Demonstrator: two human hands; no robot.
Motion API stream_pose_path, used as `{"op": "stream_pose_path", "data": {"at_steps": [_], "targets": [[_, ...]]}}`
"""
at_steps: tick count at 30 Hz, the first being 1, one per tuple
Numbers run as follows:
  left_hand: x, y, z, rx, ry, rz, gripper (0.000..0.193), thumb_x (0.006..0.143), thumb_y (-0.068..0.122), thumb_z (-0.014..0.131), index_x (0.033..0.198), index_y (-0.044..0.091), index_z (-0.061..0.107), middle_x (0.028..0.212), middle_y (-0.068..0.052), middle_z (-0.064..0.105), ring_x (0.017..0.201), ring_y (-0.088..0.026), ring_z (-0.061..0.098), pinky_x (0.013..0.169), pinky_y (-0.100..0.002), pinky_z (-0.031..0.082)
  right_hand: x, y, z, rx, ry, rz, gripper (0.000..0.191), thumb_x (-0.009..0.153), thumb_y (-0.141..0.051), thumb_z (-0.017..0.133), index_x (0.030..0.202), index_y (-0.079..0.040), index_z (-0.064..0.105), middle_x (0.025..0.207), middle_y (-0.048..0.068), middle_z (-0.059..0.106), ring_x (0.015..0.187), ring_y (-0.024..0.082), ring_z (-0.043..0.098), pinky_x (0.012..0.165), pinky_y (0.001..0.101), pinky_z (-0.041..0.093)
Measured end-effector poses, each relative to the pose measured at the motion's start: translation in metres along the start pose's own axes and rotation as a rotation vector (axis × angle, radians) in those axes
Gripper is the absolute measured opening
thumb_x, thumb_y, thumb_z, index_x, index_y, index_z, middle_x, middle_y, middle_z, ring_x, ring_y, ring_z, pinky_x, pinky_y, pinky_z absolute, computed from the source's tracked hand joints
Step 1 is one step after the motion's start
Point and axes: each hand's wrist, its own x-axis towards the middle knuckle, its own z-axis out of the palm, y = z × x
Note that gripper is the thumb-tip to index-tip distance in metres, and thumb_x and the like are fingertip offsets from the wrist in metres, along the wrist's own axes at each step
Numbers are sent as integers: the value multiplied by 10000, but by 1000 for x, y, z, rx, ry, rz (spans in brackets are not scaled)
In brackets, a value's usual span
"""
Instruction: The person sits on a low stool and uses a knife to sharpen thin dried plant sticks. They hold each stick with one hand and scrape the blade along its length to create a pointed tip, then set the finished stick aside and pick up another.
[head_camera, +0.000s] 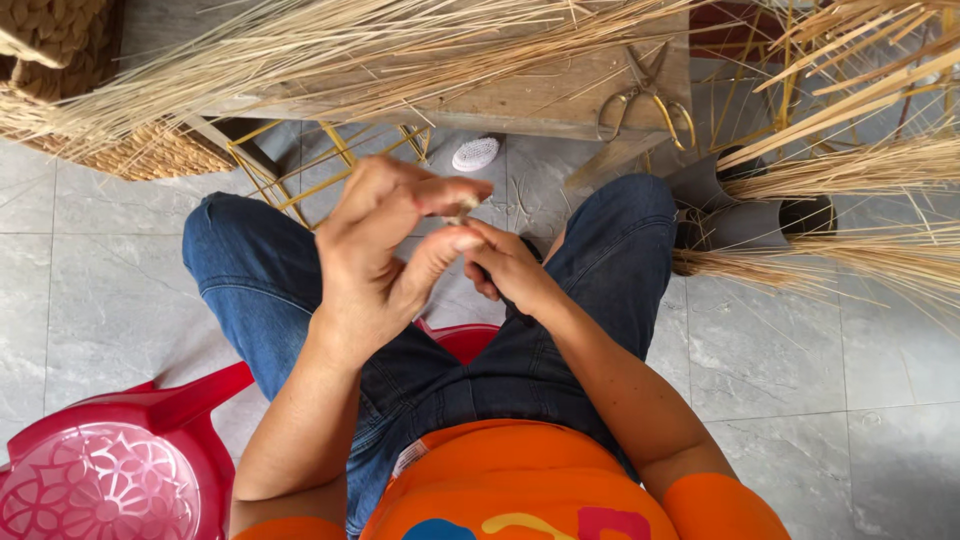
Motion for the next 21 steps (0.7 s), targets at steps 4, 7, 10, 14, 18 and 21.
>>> {"op": "stream_pose_path", "data": {"at_steps": [4,7,10,14,18,21], "targets": [[3,-14,12,69,-130,7,266,928,175,794,1150,36,748,964,-73,642,885,-216,618,792,-346,529,0,-4,-2,6,1,-21,281,1088,-278,495,1194,-31,579,638,0,488,451,68,444,393,222,334],[-1,-25,21,48,-150,-114,169,1011,160,739,1118,30,727,968,-72,624,857,-194,662,743,-327,553,0,-7,-2,4,13,13,287,1115,-281,484,1115,-10,577,643,14,512,460,80,460,402,236,358],[-5,-34,21,-31,-151,-76,188,1034,165,706,1162,27,703,981,-76,603,872,-188,669,762,-318,570,0,-9,0,5,18,30,306,1099,-306,480,1155,-23,582,617,15,497,441,81,444,389,234,350],[-11,-43,20,-39,-157,-156,243,1067,234,637,1197,43,711,970,-89,599,852,-176,667,755,-299,571,-3,-11,1,128,24,47,419,1080,-308,498,1420,-63,496,625,14,483,453,85,443,408,240,373],[-19,-51,20,-144,-84,-208,415,1123,362,498,1235,12,691,1000,-70,656,848,-145,659,771,-284,566,-6,-13,-1,219,49,40,555,1080,-303,502,1580,-75,425,641,6,467,455,91,439,418,241,372],[-23,-53,21,-196,-48,-239,492,1139,422,446,1199,-2,687,989,-57,687,845,-131,665,769,-277,563,-7,-15,-3,98,87,-22,517,1088,-323,484,1550,-91,471,619,0,456,440,76,422,410,228,348]]}}
